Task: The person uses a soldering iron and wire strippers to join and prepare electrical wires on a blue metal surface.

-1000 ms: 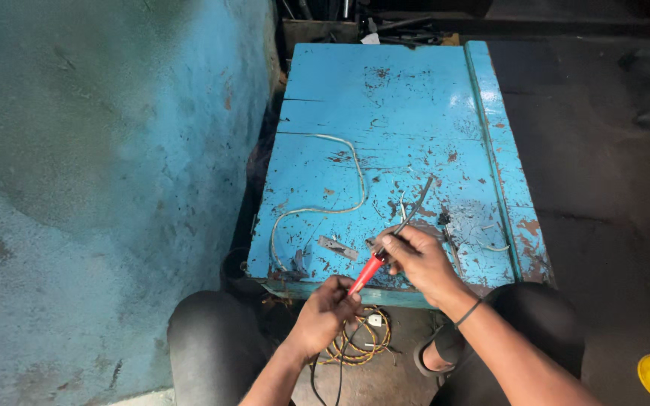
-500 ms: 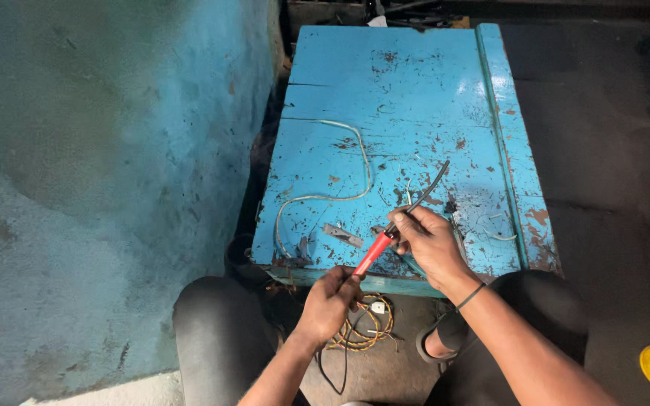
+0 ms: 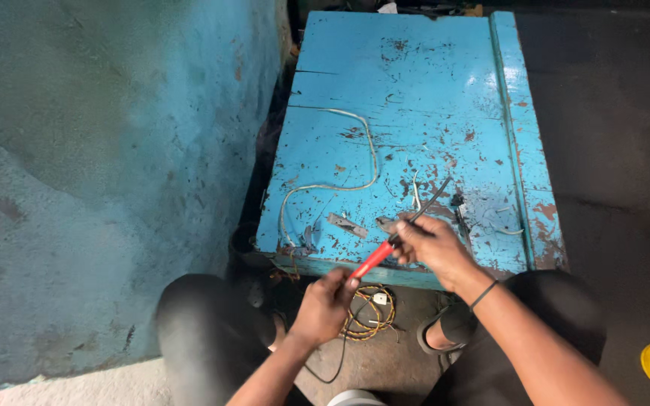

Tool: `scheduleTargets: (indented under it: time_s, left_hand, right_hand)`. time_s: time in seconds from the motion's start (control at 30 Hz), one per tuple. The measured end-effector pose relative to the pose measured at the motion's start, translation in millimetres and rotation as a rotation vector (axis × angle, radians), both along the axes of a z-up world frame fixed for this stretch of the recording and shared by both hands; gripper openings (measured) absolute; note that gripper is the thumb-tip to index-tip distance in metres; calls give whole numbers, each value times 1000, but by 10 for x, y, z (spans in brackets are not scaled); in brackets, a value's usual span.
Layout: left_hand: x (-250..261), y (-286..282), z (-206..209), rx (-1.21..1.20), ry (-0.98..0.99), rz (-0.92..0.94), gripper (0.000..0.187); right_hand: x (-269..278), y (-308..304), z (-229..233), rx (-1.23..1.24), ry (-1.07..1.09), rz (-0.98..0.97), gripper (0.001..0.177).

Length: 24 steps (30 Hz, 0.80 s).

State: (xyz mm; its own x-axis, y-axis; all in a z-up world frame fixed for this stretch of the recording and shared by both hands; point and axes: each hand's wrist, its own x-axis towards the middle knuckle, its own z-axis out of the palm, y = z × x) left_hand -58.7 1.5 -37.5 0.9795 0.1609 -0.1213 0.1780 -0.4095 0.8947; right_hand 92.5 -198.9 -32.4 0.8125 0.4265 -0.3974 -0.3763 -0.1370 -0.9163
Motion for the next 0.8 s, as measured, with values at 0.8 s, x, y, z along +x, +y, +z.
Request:
scheduleTargets:
  time_s: [0.8]
  left_hand:
    - [159, 270, -6, -392, -194, 37, 18]
  right_hand:
    - [-791, 527, -323, -43, -235, 664, 25]
